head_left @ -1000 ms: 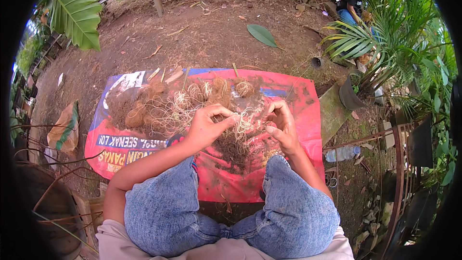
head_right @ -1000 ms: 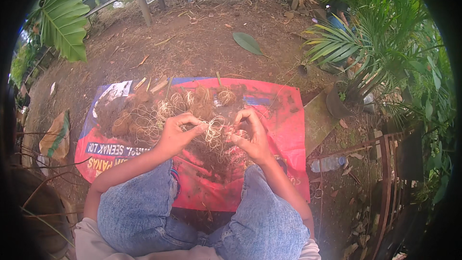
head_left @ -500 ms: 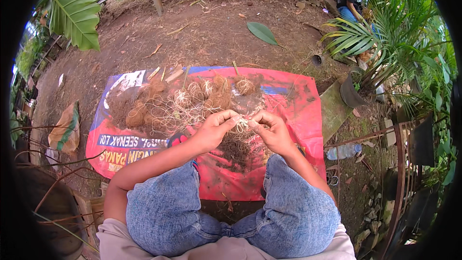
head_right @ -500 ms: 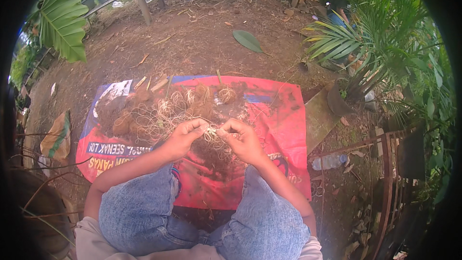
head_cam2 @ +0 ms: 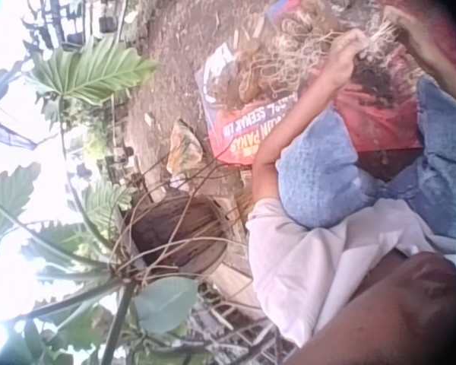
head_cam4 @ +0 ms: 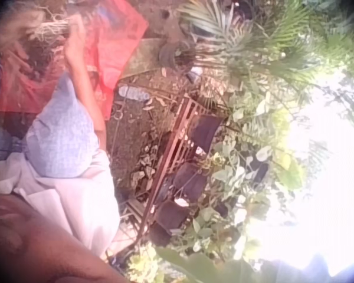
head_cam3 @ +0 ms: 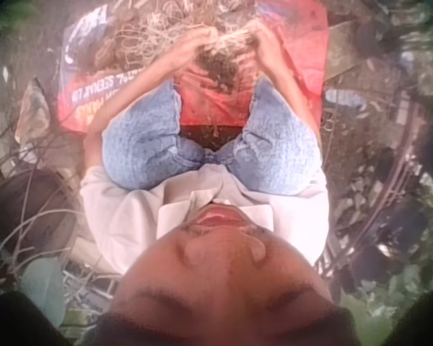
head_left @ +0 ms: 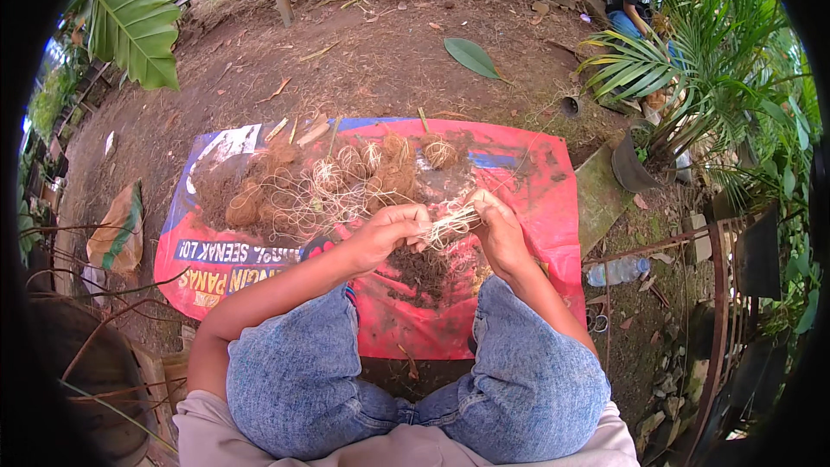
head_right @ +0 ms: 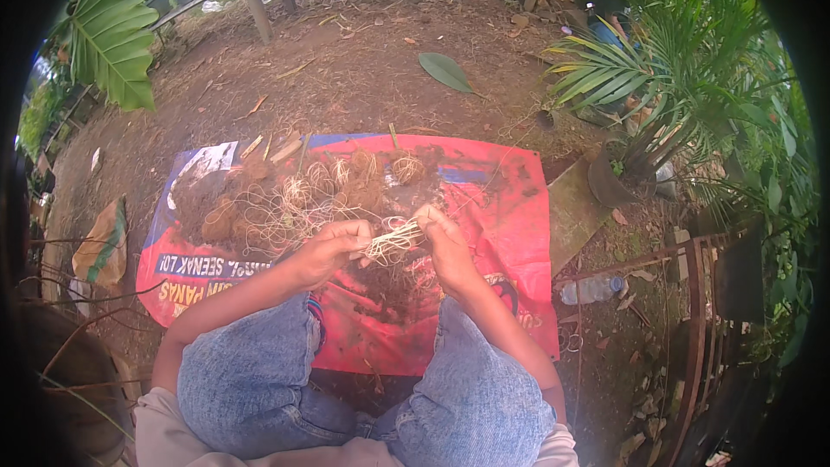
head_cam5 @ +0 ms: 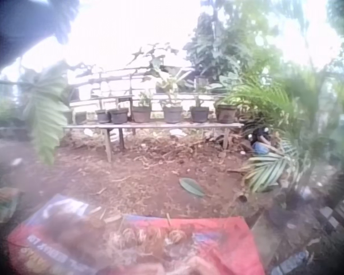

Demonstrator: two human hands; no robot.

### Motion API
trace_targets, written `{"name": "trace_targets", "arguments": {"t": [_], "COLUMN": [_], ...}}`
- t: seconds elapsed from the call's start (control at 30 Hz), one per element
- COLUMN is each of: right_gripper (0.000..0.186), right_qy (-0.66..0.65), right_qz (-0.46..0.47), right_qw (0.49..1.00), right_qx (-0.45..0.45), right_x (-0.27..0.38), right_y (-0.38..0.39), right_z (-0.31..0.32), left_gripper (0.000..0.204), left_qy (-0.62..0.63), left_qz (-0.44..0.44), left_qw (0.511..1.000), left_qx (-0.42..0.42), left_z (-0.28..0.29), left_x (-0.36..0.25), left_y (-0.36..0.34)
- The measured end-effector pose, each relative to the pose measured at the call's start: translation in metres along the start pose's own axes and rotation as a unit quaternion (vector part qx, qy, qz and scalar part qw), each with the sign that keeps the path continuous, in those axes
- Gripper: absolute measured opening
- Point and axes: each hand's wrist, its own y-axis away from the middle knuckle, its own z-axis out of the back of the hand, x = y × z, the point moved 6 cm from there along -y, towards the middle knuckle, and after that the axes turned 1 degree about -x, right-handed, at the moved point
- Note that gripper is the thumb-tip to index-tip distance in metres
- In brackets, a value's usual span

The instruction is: The person sits on a red tarp and repeatedly pulls strands of coconut fiber, twists them into bundles, and ties them around small coconut husks. The person handles the fiber and husks by hand, forming multiple tied bundles on the tarp.

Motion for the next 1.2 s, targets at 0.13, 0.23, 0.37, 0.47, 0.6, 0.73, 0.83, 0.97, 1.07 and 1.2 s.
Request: {"name": "trace_targets", "arguments": {"t": [0.13, 0.23, 0.37, 0.47, 0.6, 0.73, 0.83, 0.97, 1.07, 1.2], "right_gripper": [0.020, 0.015, 0.030, 0.077, 0.060, 0.031, 0.017, 0.014, 0.017, 0.015], "right_qy": [-0.226, -0.183, 0.225, 0.433, 0.269, 0.230, 0.121, -0.066, -0.135, -0.101], "right_qz": [0.017, -0.007, 0.197, 0.319, 0.166, 0.095, 0.068, 0.076, 0.074, 0.079], "right_qw": [0.961, 0.963, 0.936, 0.839, 0.941, 0.955, 0.985, 0.995, 0.988, 0.988], "right_qx": [-0.158, -0.196, -0.187, -0.086, 0.117, 0.162, 0.102, 0.028, -0.015, -0.082], "right_x": [0.005, 0.001, 0.034, 0.051, 0.022, -0.005, -0.010, 0.001, 0.010, 0.014], "right_y": [-0.001, -0.001, 0.002, 0.013, 0.009, 0.002, -0.002, 0.001, 0.003, 0.002], "right_z": [0.036, 0.050, 0.038, 0.005, -0.022, -0.018, 0.000, 0.015, 0.026, 0.049], "left_gripper": [0.022, 0.024, 0.023, 0.024, 0.028, 0.031, 0.031, 0.027, 0.030, 0.028], "left_qy": [-0.013, -0.037, -0.092, -0.161, -0.209, -0.259, -0.286, -0.307, -0.255, -0.165], "left_qz": [0.028, 0.024, 0.035, 0.019, -0.028, -0.019, -0.015, -0.041, -0.075, -0.084], "left_qw": [0.997, 0.996, 0.994, 0.986, 0.978, 0.965, 0.954, 0.933, 0.942, 0.954], "left_qx": [-0.068, -0.077, -0.045, -0.035, -0.008, -0.039, -0.092, -0.183, -0.203, -0.235], "left_z": [0.008, 0.007, 0.000, -0.007, -0.012, -0.001, 0.011, 0.032, 0.040, 0.059], "left_x": [-0.001, -0.006, -0.014, -0.020, -0.025, -0.024, -0.022, -0.028, -0.035, -0.059], "left_y": [0.002, 0.002, 0.002, 0.001, 0.000, 0.003, 0.004, 0.005, 0.008, 0.016]}}
